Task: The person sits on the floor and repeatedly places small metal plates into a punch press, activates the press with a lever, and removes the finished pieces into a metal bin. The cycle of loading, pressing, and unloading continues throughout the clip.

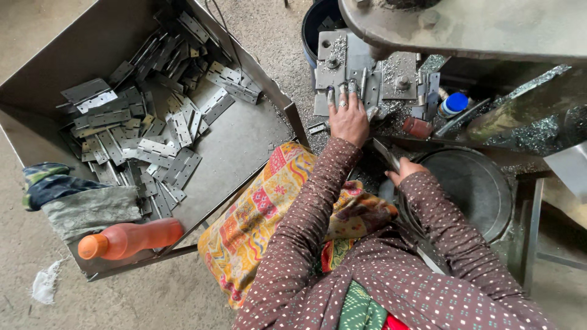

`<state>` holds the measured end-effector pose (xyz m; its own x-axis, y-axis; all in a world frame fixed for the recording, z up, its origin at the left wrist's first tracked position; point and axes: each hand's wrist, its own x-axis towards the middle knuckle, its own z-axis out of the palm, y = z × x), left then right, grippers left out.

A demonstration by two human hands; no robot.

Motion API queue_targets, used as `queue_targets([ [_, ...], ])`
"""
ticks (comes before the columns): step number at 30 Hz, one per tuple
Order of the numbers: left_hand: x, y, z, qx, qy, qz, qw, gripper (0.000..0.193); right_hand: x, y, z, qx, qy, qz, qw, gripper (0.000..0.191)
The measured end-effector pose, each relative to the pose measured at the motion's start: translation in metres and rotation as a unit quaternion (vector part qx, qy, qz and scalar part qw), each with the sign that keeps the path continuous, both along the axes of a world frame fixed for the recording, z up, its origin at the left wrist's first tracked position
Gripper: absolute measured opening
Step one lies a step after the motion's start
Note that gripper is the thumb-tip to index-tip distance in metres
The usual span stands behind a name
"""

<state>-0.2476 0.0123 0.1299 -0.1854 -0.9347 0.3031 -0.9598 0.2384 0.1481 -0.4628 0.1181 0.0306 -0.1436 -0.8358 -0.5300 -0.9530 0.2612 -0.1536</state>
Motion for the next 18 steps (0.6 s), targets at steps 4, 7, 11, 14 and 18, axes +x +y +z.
queue_targets([
  [4, -0.003, -0.005, -0.001, 0.014, -0.014, 0.003, 1.000, 0.039, 0.009, 0.020, -0.017, -0.049, -0.015, -0.008, 0.999, 0.054],
  [7, 0.002, -0.004, 0.003, 0.028, -0.012, -0.009, 0.999, 0.040, 0.012, 0.026, -0.022, -0.028, -0.024, -0.037, 0.999, 0.053],
  [11, 0.016, 0.017, 0.008, 0.028, 0.021, -0.055, 0.998, 0.043, 0.008, 0.007, 0.000, 0.013, -0.023, -0.006, 1.000, 0.062],
  [14, 0.017, 0.019, 0.008, 0.062, 0.008, -0.056, 0.997, 0.040, 0.009, -0.008, 0.024, 0.027, 0.000, 0.006, 1.000, 0.064],
  [18, 0.010, -0.001, 0.005, 0.031, -0.007, -0.022, 0.999, 0.040, 0.014, -0.009, 0.043, 0.006, 0.005, 0.020, 1.000, 0.064],
])
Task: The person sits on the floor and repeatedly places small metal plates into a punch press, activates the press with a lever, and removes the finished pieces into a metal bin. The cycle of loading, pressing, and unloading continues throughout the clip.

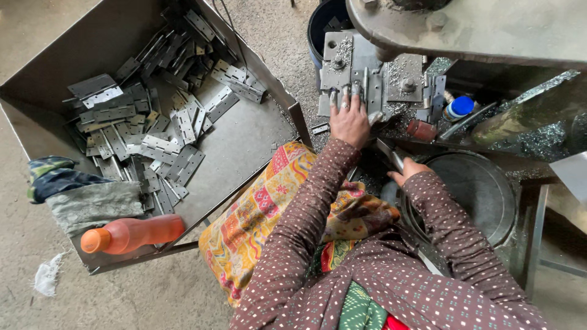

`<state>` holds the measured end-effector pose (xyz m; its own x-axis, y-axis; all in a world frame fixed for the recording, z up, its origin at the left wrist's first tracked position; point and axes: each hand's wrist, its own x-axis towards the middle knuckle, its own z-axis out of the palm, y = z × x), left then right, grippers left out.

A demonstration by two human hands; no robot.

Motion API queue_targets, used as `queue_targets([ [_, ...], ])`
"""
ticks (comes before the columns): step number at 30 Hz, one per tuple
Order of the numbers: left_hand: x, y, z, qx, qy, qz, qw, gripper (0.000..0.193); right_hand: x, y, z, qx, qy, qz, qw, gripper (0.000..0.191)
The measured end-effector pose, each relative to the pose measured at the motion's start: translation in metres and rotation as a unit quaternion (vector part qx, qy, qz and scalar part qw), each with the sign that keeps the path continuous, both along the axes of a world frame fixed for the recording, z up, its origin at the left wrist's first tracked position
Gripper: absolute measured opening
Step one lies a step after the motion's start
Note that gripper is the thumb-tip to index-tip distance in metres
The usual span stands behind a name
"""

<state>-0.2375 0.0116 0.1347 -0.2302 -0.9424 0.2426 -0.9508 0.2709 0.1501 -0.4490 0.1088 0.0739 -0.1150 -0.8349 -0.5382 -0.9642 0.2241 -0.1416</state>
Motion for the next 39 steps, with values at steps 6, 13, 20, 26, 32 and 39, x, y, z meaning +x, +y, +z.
queue_targets([
  [6, 0.003, -0.004, -0.004, -0.016, 0.016, -0.022, 0.999, 0.034, 0.000, 0.003, -0.004, -0.001, 0.004, -0.002, 1.000, 0.063],
  [13, 0.005, 0.001, 0.004, -0.010, -0.001, -0.028, 1.000, 0.033, -0.011, 0.014, -0.044, -0.021, 0.005, -0.008, 1.000, 0.060],
  [20, 0.006, 0.000, 0.010, -0.006, 0.005, -0.039, 0.999, 0.034, -0.002, 0.045, -0.110, -0.162, 0.002, -0.002, 0.987, 0.059],
  [26, 0.011, 0.013, 0.005, -0.048, 0.030, -0.038, 0.998, 0.035, -0.008, 0.037, -0.100, -0.147, -0.075, -0.004, 0.986, 0.058],
  [32, -0.002, -0.013, -0.014, -0.051, -0.014, -0.004, 0.999, 0.032, -0.027, 0.011, -0.064, -0.083, -0.040, 0.030, 0.995, 0.058],
  [39, -0.006, -0.033, -0.015, -0.044, -0.001, -0.010, 0.999, 0.037, -0.012, 0.045, -0.106, -0.116, 0.003, -0.016, 0.993, 0.052],
])
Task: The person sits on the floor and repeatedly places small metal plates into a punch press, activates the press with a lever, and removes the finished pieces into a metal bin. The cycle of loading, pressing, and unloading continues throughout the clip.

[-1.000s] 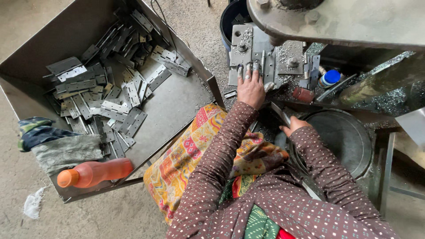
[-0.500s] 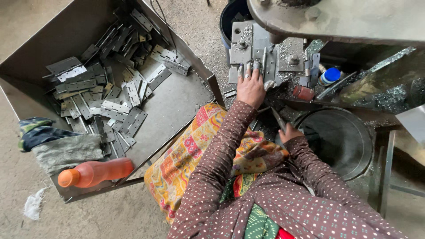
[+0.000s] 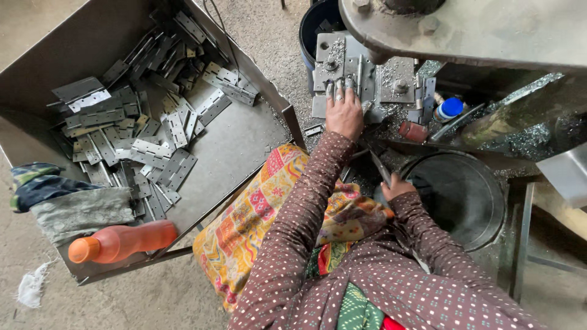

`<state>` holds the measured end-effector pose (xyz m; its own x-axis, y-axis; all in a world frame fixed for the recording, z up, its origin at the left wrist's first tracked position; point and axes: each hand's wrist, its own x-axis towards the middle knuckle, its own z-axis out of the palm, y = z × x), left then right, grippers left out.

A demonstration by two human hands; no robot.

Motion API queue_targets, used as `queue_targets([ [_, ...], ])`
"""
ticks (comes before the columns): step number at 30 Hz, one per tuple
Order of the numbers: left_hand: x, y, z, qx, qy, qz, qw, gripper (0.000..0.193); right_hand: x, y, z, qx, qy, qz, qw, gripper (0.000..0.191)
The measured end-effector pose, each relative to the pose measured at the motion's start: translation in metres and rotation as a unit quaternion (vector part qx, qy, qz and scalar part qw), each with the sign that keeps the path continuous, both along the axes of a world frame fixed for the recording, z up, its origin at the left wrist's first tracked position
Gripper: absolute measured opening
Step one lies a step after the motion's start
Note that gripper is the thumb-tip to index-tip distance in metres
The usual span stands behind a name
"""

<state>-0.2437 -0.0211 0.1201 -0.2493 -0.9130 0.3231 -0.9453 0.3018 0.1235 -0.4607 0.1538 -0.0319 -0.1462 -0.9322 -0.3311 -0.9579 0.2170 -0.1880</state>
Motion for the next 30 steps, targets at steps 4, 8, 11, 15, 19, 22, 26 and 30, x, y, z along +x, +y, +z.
queue_targets([
  [4, 0.005, 0.016, 0.007, 0.026, -0.021, -0.014, 0.999, 0.033, 0.005, 0.004, -0.007, -0.003, -0.025, 0.007, 1.000, 0.056],
  [8, 0.004, 0.013, 0.006, 0.024, -0.050, -0.013, 0.998, 0.032, -0.006, -0.018, 0.025, 0.089, -0.076, -0.006, 0.993, 0.059],
  [11, -0.003, -0.006, 0.001, 0.068, -0.038, -0.009, 0.997, 0.036, -0.010, -0.040, 0.056, 0.134, -0.025, -0.004, 0.991, 0.061],
  [15, -0.012, -0.031, -0.007, 0.090, -0.013, -0.010, 0.996, 0.034, -0.006, -0.038, 0.057, 0.077, -0.016, 0.021, 0.997, 0.060],
  [19, -0.009, -0.030, -0.012, 0.074, -0.019, -0.014, 0.997, 0.035, 0.004, -0.011, 0.017, 0.013, -0.012, 0.008, 1.000, 0.059],
  [22, -0.001, -0.018, -0.008, 0.069, -0.008, -0.014, 0.998, 0.036, 0.003, -0.002, -0.005, 0.003, 0.002, 0.026, 1.000, 0.057],
  [26, 0.004, -0.001, 0.002, 0.072, -0.007, -0.023, 0.997, 0.032, -0.007, -0.013, 0.006, 0.062, -0.098, -0.004, 0.993, 0.057],
  [30, 0.005, -0.011, 0.007, 0.030, -0.039, -0.013, 0.999, 0.029, -0.018, -0.040, 0.037, 0.083, -0.038, 0.038, 0.995, 0.066],
])
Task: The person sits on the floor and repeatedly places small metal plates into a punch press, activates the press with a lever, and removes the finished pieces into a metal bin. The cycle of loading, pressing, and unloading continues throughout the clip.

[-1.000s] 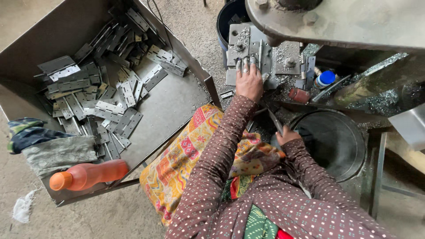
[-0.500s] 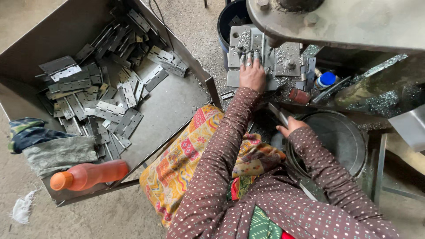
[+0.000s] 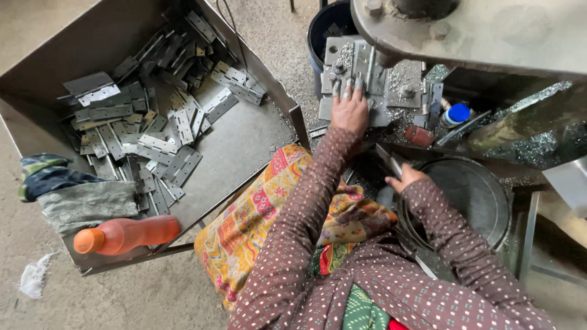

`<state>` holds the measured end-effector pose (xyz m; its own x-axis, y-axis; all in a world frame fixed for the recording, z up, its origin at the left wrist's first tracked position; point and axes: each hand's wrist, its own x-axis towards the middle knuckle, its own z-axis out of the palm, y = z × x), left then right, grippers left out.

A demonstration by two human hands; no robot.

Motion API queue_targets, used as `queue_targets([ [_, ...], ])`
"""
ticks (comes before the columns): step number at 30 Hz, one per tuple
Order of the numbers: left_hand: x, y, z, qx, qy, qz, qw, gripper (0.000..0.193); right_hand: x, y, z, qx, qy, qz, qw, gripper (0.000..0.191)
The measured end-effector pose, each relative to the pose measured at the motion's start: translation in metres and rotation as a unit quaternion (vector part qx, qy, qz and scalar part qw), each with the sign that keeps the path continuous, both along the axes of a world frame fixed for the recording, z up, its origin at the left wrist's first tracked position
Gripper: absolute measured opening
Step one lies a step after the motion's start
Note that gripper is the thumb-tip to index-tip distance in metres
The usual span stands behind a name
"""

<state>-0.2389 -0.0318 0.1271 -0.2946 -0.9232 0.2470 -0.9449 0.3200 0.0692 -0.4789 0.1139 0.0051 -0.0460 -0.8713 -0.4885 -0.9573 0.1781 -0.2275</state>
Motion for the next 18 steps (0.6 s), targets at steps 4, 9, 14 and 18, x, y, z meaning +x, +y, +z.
queue_targets([
  [4, -0.004, -0.028, -0.003, 0.075, 0.061, 0.020, 0.995, 0.034, 0.003, 0.000, 0.004, -0.018, 0.010, 0.002, 1.000, 0.063],
  [9, -0.008, -0.037, -0.005, 0.058, 0.010, 0.016, 0.998, 0.037, 0.021, 0.038, -0.027, -0.080, -0.001, -0.041, 0.996, 0.060],
  [14, 0.014, -0.003, 0.008, -0.019, 0.115, -0.037, 0.992, 0.039, 0.018, 0.040, -0.037, -0.104, -0.061, -0.030, 0.992, 0.058],
  [18, 0.065, 0.066, 0.001, -0.111, 0.206, -0.031, 0.972, 0.033, 0.005, 0.029, -0.021, -0.048, 0.012, 0.019, 0.999, 0.056],
])
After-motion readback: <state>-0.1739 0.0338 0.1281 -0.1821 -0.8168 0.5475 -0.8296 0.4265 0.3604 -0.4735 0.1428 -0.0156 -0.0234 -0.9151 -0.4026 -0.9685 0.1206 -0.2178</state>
